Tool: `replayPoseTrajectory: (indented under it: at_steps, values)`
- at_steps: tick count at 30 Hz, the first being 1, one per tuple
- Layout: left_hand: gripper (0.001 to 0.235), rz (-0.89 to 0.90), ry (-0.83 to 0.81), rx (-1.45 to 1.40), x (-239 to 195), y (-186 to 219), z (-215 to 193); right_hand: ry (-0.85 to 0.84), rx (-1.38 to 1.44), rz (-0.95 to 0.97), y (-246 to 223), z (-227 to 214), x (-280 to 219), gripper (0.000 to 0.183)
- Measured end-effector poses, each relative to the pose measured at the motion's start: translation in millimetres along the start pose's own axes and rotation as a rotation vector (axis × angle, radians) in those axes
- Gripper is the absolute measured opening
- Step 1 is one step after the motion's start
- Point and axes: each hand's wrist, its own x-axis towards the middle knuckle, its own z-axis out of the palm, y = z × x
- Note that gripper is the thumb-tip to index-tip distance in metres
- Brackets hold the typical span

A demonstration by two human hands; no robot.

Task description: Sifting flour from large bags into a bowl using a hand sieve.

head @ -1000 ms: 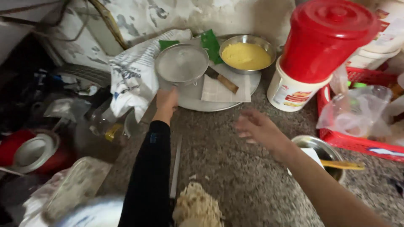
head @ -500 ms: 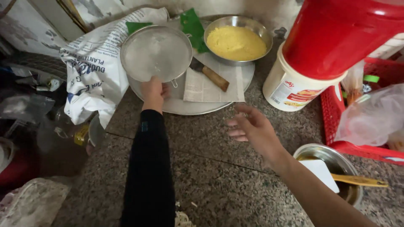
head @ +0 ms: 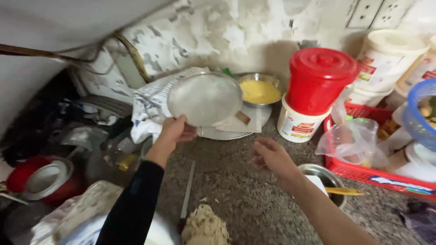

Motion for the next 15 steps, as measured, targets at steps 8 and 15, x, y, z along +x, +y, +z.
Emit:
replayPoseTrajectory:
  at_steps: [8,15]
  values:
    - [0.038,-0.007,-0.051,0.012,-260,-27,-22,-0.104,-0.067,0.097,-14,21,-172,0.046]
    - [0.046,0.079,0.043,0.036,-409,-76,-60,-0.170,-0.164,0.141,6,47,-274,0.046]
